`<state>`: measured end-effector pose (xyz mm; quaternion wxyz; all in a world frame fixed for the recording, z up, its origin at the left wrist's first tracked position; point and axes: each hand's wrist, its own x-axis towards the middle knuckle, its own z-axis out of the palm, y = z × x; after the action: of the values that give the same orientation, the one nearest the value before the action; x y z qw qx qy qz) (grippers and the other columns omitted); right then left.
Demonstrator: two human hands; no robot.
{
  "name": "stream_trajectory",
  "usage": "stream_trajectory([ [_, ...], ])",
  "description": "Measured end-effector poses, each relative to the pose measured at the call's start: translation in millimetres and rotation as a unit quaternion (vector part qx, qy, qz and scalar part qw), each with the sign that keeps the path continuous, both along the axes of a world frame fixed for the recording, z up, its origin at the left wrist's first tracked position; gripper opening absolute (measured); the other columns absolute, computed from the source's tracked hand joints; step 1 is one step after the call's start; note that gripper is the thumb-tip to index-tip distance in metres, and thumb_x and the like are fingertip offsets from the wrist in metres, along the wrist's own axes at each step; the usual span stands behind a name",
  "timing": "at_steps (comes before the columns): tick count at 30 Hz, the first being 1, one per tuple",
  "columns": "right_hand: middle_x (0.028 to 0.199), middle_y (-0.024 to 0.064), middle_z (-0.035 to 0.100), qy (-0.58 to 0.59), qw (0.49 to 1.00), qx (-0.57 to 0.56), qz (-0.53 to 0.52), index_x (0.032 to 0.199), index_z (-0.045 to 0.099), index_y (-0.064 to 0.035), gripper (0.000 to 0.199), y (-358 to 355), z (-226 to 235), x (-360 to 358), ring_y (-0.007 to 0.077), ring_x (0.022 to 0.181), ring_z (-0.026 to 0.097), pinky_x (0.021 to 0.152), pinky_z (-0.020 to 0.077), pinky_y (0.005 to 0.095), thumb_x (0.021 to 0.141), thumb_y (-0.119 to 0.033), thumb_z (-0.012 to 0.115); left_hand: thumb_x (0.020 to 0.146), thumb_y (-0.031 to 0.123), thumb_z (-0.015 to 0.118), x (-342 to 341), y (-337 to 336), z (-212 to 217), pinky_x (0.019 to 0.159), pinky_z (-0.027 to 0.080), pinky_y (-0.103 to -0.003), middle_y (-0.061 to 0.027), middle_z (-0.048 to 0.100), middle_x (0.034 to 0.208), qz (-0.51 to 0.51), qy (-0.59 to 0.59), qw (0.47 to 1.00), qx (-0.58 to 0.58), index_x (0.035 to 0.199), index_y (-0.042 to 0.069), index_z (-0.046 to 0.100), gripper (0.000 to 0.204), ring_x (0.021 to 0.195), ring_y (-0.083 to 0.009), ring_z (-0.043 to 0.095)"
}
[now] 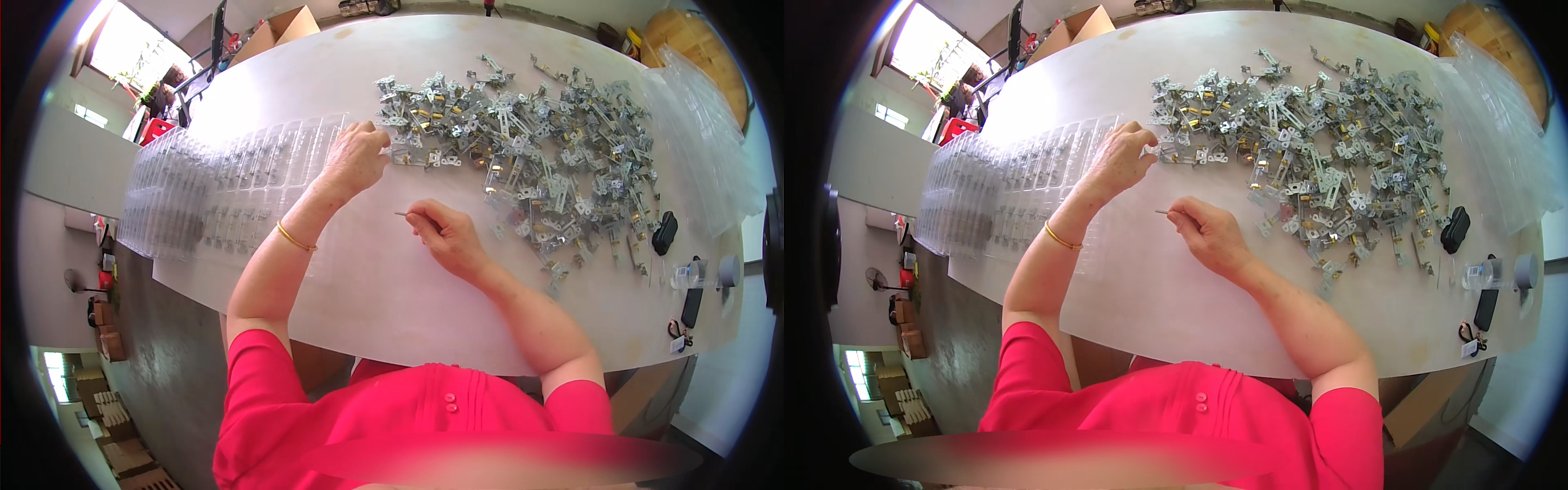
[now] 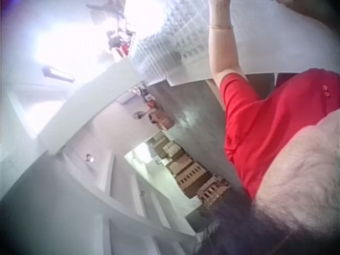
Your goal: The person is manually assembling small metal hinge components and placing them into a plastic organizer tray.
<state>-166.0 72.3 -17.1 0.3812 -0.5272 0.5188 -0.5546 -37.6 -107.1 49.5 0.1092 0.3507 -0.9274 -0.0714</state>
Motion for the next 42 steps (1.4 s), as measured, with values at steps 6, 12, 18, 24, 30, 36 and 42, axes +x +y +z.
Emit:
stream_trajectory([
  [6,0.072,0.0074,0.060,0.012,1.000,-0.017,-0.009,0.098,0.065,-0.0053,0.008,-0.1,-2.2,0.2,0.0158,0.061,0.055,0.059,0.0452,0.0309,0.095,-0.012,0.065,0.080,0.008,0.073,-0.2,-1.0,-10.8,0.097,0.045,-0.044,-0.0150,0.063,0.105,-0.026,-0.049,0.998,-0.019,0.105,0.003,0.068,0.026,0.111,-0.0349,0.057],
  [12,0.071,0.0083,0.061,0.015,1.000,-0.011,-0.011,0.098,0.066,-0.0053,0.008,-0.5,-4.2,0.7,0.0168,0.061,0.056,0.059,0.0461,0.0313,0.094,-0.013,0.066,0.079,0.003,0.071,2.7,0.9,-14.0,0.095,0.045,-0.044,-0.0150,0.063,0.104,-0.062,-0.051,0.996,-0.040,0.101,0.001,0.064,0.024,0.109,-0.0351,0.057],
  [18,0.071,0.0072,0.062,0.012,1.000,-0.013,-0.015,0.098,0.066,-0.0047,0.009,-0.9,-4.9,1.0,0.0144,0.061,0.057,0.059,0.0470,0.0299,0.095,-0.013,0.066,0.077,0.001,0.068,10.4,7.5,-10.9,0.092,0.046,-0.043,-0.0146,0.063,0.101,-0.075,-0.051,0.995,-0.048,0.093,0.001,0.064,0.016,0.106,-0.0335,0.058],
  [24,0.070,0.0036,0.063,-0.042,0.998,-0.019,-0.033,0.098,0.062,-0.0048,0.011,-2.2,-7.0,-0.1,0.0079,0.061,0.057,0.058,0.0478,0.0256,0.099,-0.016,0.063,0.077,0.006,0.073,10.2,28.0,-3.8,0.096,0.043,-0.044,-0.0146,0.061,0.105,-0.071,-0.046,0.996,-0.040,0.101,0.001,0.063,0.027,0.108,-0.0360,0.056],
  [30,0.070,-0.0006,0.061,-0.084,0.995,-0.009,-0.056,0.099,0.061,-0.0068,0.010,-2.9,-4.2,-2.1,0.0043,0.059,0.054,0.054,0.0446,0.0218,0.100,-0.016,0.061,0.082,0.013,0.070,-0.2,30.5,-21.6,0.095,0.042,-0.044,-0.0135,0.063,0.102,-0.090,-0.027,0.995,-0.037,0.099,0.003,0.064,0.021,0.108,-0.0324,0.058],
  [36,0.070,-0.0013,0.060,-0.119,0.990,-0.013,-0.071,0.100,0.061,-0.0069,0.009,-3.5,-3.0,-2.2,0.0040,0.058,0.052,0.052,0.0432,0.0211,0.101,-0.016,0.061,0.083,0.010,0.066,1.2,37.4,-28.3,0.090,0.043,-0.045,-0.0128,0.064,0.088,-0.099,-0.040,0.990,-0.090,0.089,0.003,0.060,0.011,0.094,-0.0340,0.062],
  [42,0.070,-0.0016,0.059,-0.165,0.982,-0.022,-0.092,0.104,0.059,-0.0075,0.012,-4.3,-3.4,-6.7,0.0043,0.057,0.051,0.051,0.0422,0.0212,0.102,-0.019,0.058,0.084,0.006,0.064,1.6,73.8,-14.9,0.073,0.051,-0.042,-0.0156,0.065,0.078,0.049,0.104,0.983,0.142,0.087,-0.001,0.054,0.013,0.078,-0.0340,0.067],
])
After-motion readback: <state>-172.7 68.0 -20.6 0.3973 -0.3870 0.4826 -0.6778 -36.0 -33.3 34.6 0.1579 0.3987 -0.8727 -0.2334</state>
